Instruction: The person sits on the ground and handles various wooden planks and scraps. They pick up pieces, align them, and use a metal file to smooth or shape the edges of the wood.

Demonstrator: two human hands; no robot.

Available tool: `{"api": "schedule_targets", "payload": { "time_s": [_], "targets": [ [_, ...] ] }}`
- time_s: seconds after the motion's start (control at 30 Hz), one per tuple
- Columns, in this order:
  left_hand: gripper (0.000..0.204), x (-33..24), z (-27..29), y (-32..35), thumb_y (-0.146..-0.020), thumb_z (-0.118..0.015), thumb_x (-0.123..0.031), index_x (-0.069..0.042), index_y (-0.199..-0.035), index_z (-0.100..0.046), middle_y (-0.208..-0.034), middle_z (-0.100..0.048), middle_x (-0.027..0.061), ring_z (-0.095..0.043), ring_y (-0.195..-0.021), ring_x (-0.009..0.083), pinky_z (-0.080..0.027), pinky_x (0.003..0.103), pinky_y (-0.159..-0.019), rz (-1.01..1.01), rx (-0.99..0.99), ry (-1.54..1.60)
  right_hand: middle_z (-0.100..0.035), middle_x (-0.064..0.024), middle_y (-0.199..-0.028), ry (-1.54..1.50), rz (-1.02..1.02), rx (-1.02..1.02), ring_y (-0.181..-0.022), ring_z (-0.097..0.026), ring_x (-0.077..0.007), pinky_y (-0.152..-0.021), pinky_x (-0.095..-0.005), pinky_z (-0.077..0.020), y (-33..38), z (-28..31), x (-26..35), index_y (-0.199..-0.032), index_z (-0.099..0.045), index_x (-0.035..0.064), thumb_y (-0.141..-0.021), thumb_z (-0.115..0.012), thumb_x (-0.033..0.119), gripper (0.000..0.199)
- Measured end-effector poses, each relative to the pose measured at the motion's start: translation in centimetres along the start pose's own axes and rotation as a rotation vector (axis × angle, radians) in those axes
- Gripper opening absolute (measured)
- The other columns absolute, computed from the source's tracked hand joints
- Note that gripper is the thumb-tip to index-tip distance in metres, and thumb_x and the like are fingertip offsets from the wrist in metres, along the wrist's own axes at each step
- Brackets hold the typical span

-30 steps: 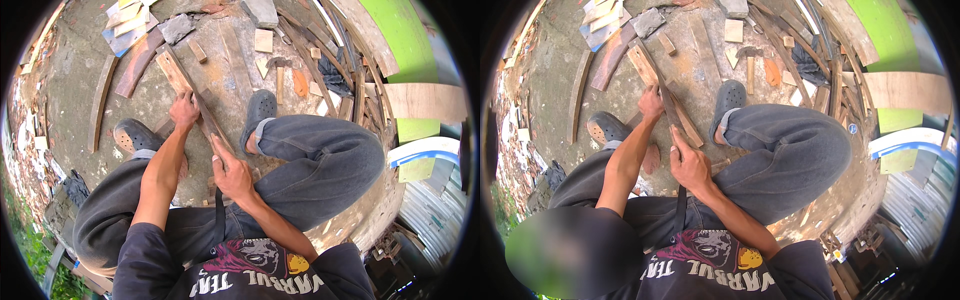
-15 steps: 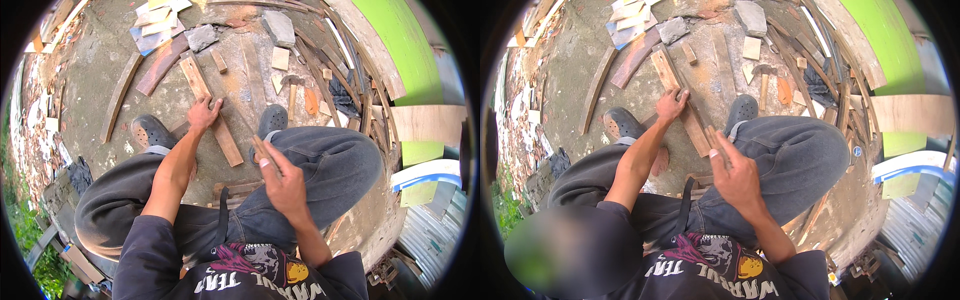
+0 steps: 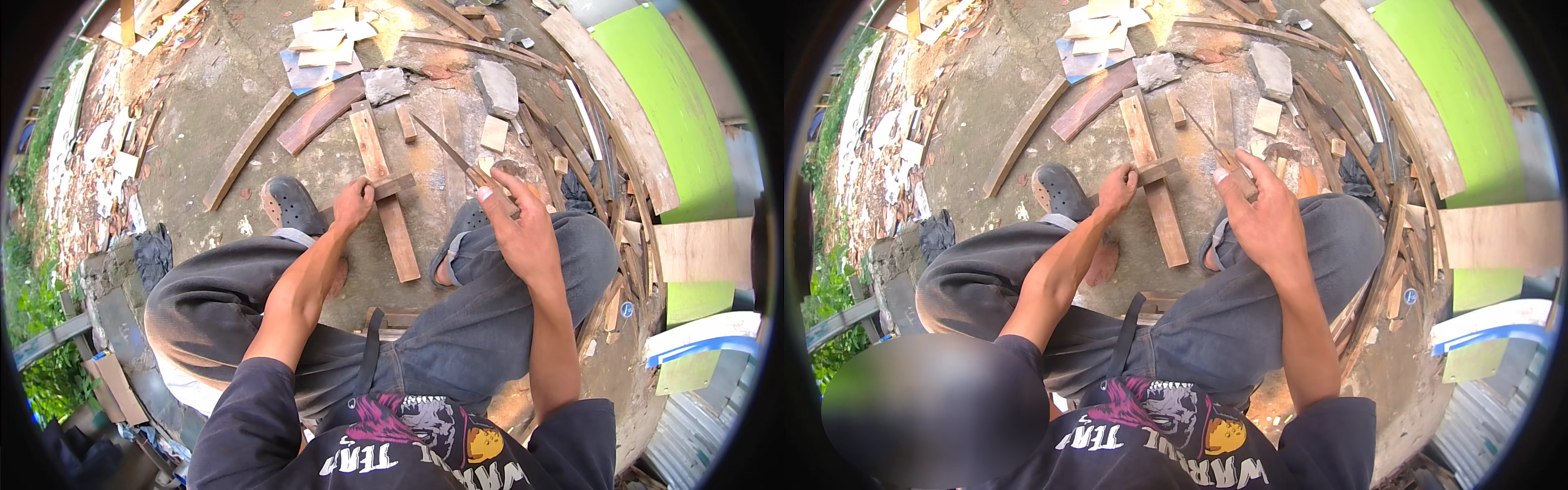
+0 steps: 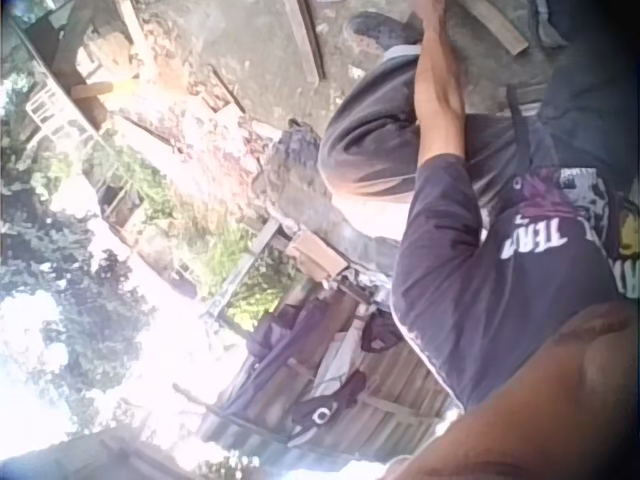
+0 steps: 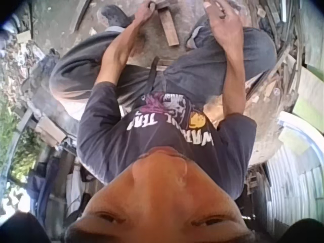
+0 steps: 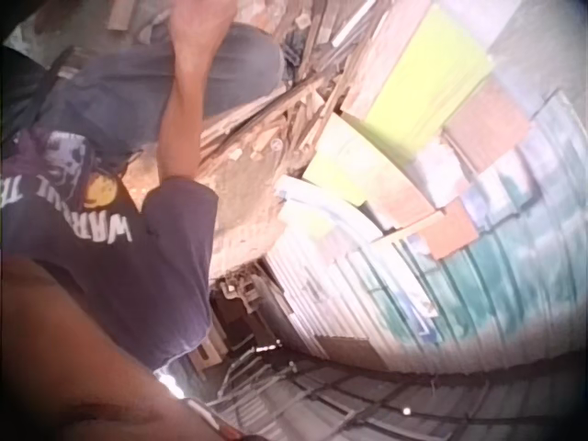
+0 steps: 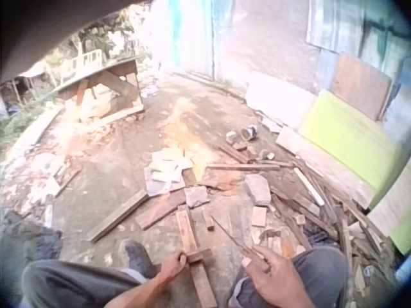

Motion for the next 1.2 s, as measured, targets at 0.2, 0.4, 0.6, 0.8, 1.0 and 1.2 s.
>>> {"api": "schedule_targets", "payload": {
  "time_s": [0.2,0.4,0.6,0.8,1.0,1.2],
  "targets": [
    [0.044,0.3,3.2,1.0,-0.096,-0.056,-0.045,-0.004,-0.103,-0.07,-0.108,-0.07,0.0176,-0.067,-0.101,0.0384,-0.052,0.048,-0.086,0.142,0.055,-0.183,-0.073,-0.0225,-0.099,-0.001,0.0,-0.038,-0.076,-0.067,-0.0223,-0.078,-0.0358,-0.0534,0.6,-0.2,0.7,-0.136,-0.06,0.0011,-0.092,-0.068,0.042,0.061],
    [0.061,3.3,3.0,2.9,-0.092,-0.06,-0.056,-0.011,-0.134,-0.059,-0.135,-0.06,0.0199,-0.058,-0.125,0.0379,-0.048,0.046,-0.103,0.168,0.212,-0.274,-0.072,-0.0239,-0.101,-0.098,0.019,-0.029,-0.091,-0.07,-0.0288,-0.089,-0.0391,-0.0521,0.0,-1.7,1.1,-0.137,-0.059,0.0008,-0.092,-0.067,0.046,0.065],
    [0.075,6.3,0.4,3.9,-0.09,-0.063,-0.053,-0.018,-0.153,-0.04,-0.15,-0.048,0.0211,-0.048,-0.137,0.0402,-0.044,0.05,-0.11,-0.039,0.26,-0.476,-0.07,-0.028,-0.117,-0.167,-0.062,0.004,-0.112,-0.068,-0.036,-0.098,-0.0403,-0.0502,-1.1,-2.2,1.7,-0.137,-0.058,0.0019,-0.091,-0.067,0.049,0.067],
    [0.049,3.5,0.7,4.0,-0.091,-0.069,-0.033,-0.018,-0.135,-0.054,-0.135,-0.056,0.0174,-0.056,-0.126,0.0372,-0.051,0.05,-0.099,0.075,0.287,-0.464,-0.069,-0.0258,-0.122,-0.141,-0.089,-0.042,-0.119,-0.065,-0.0352,-0.101,-0.0391,-0.048,-0.6,-0.9,-0.4,-0.137,-0.059,0.002,-0.092,-0.067,0.046,0.064],
    [0.033,4.3,-0.7,6.5,-0.091,-0.068,-0.024,-0.015,-0.121,-0.058,-0.122,-0.057,0.0142,-0.057,-0.119,0.0356,-0.056,0.049,-0.088,-0.028,0.116,-0.406,-0.069,-0.0235,-0.123,-0.073,-0.129,-0.049,-0.116,-0.066,-0.0296,-0.099,-0.0357,-0.0479,-0.9,-0.3,-2.8,-0.134,-0.061,0.001,-0.093,-0.068,0.044,0.06],
    [0.033,4.6,-0.3,7.0,-0.091,-0.068,-0.026,-0.016,-0.12,-0.058,-0.122,-0.055,0.0124,-0.054,-0.12,0.0344,-0.056,0.05,-0.087,-0.09,0.105,-0.346,-0.068,-0.0237,-0.126,0.013,-0.193,-0.051,-0.119,-0.064,-0.0311,-0.102,-0.0362,-0.0472,-1.0,-1.2,-4.4,-0.133,-0.062,-0.0009,-0.094,-0.068,0.042,0.058]
  ]
}}
Point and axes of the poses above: each hand's wrist, its own y-axis away from the middle knuckle, its own z-axis out of the back of the hand, x = y × z, the point moved 7 cm from there along -y, towards the middle knuckle
